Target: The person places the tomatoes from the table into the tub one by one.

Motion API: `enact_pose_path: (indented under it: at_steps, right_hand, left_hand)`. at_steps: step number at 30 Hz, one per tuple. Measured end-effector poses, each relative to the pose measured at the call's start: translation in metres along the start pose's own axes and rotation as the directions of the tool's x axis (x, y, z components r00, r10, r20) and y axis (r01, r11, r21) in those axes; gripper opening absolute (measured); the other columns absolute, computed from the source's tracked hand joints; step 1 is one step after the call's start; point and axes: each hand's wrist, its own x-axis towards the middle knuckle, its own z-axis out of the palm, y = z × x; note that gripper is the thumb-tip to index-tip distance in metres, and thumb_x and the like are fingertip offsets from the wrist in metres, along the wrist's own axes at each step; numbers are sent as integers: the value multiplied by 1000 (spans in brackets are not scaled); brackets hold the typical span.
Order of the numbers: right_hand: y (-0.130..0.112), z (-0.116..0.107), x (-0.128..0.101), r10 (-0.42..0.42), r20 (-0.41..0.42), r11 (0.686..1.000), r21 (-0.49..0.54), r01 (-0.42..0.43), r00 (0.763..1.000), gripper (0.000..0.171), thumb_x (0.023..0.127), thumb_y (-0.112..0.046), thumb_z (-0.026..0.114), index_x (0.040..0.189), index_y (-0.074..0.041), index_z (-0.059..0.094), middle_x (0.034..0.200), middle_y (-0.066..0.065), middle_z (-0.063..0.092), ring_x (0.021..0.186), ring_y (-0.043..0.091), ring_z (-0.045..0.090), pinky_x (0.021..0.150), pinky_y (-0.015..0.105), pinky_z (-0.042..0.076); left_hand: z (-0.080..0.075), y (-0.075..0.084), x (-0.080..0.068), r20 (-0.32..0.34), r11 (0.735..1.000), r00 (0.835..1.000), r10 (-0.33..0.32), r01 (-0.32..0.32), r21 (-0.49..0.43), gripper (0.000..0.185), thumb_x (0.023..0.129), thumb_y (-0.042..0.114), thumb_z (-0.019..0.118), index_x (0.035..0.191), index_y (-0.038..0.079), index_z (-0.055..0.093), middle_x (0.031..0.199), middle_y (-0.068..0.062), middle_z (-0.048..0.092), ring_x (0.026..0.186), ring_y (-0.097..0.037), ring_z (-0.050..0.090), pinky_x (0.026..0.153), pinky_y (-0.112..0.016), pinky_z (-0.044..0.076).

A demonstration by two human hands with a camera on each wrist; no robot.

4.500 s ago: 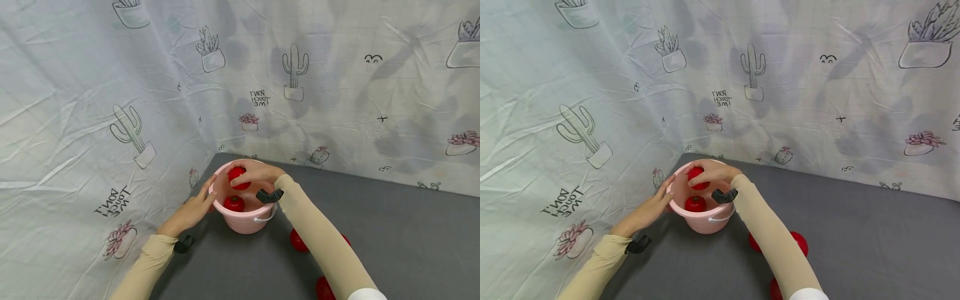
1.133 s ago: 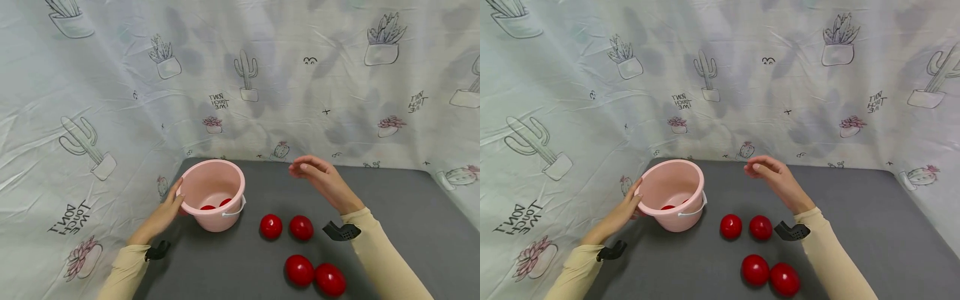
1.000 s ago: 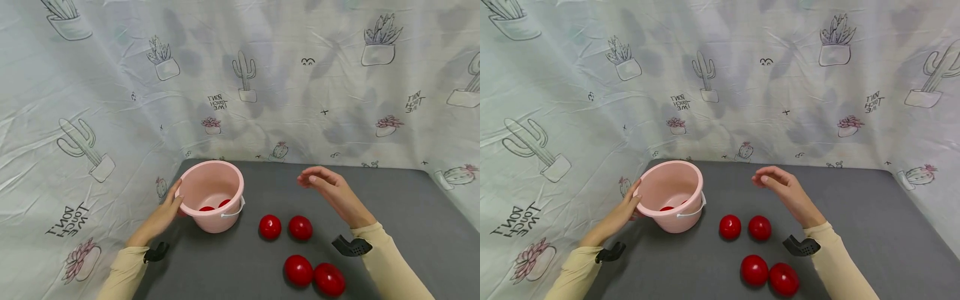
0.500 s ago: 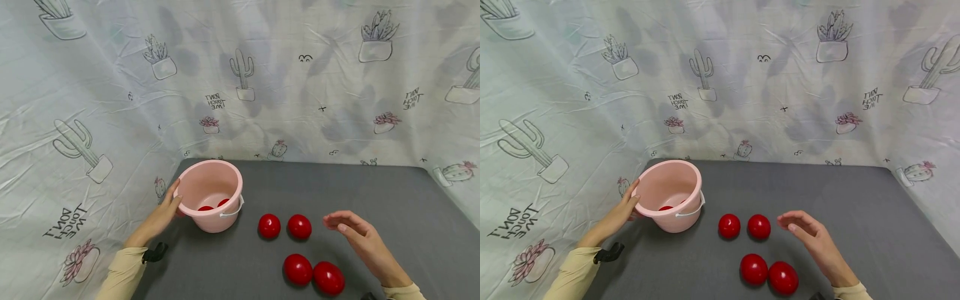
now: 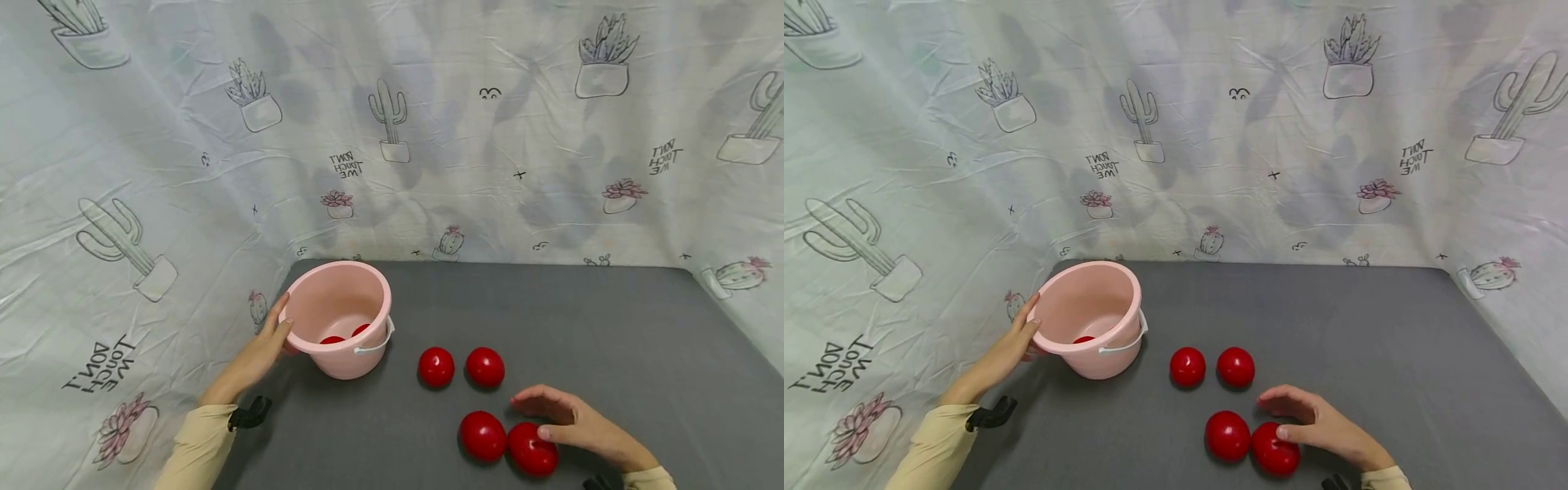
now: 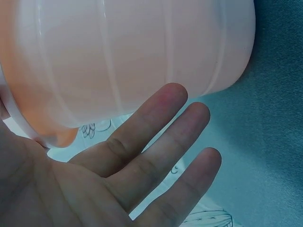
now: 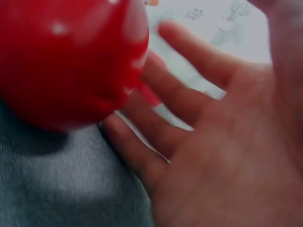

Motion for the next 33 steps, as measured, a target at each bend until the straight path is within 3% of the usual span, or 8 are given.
enact_pose_path:
  at_steps: [7, 10, 15, 22, 27, 33]
  right_hand:
    - [5, 2, 1, 63, 163, 995, 61, -74, 985, 55, 102, -6, 49, 153, 2, 33, 151, 1, 49, 135, 5, 47, 108, 22, 42]
    - [6, 5, 2, 111, 186, 989, 80, -127, 976, 60, 100, -9, 53, 155, 0, 30, 150, 6, 47, 133, 11, 49, 107, 29, 46]
    - [6, 7, 0, 178, 187, 976, 93, -198, 966, 61, 100, -12, 53, 156, -4, 29, 149, 10, 46, 129, 19, 54, 104, 36, 50]
    - [7, 10, 1, 149, 231, 983, 72, -170, 961, 66, 97, -10, 56, 157, -7, 27, 148, 5, 45, 129, 18, 53, 103, 34, 50]
    - [7, 13, 1, 132, 204, 991, -10, -133, 970, 65, 95, -7, 57, 155, -8, 32, 149, -8, 41, 130, 9, 49, 101, 29, 49]
    - [9, 12, 3, 142, 195, 989, -1, -145, 970, 61, 96, -8, 56, 154, -7, 37, 148, -14, 43, 129, 9, 49, 101, 29, 49]
  left_hand:
    - [-3, -2, -1, 1, 1000, 1000, 12, -12, -17, 63, 108, 54, 27, 160, 45, -9, 107, -12, 71, 109, -26, 68, 92, -48, 51]
    - [-3, -2, -1, 2, 1000, 1000, 5, -5, -23, 63, 108, 55, 27, 159, 47, -9, 109, -12, 71, 108, -22, 67, 92, -46, 51]
    - [-2, -1, 1, 7, 1000, 1000, 8, -8, -15, 62, 109, 54, 26, 159, 47, -9, 109, -13, 72, 109, -28, 69, 88, -41, 50]
    - [-1, -1, 3, -2, 1000, 1000, 2, -2, -6, 60, 109, 54, 24, 159, 47, -9, 108, -15, 71, 109, -30, 68, 87, -39, 50]
    - [-1, -1, 1, 2, 1000, 1000, 9, -9, -14, 61, 109, 54, 26, 159, 47, -8, 108, -11, 70, 108, -27, 67, 88, -40, 50]
    - [-1, -4, 1, -1, 1000, 1000, 3, -3, -15, 61, 109, 53, 25, 160, 46, -9, 108, -10, 72, 109, -27, 68, 88, -38, 49]
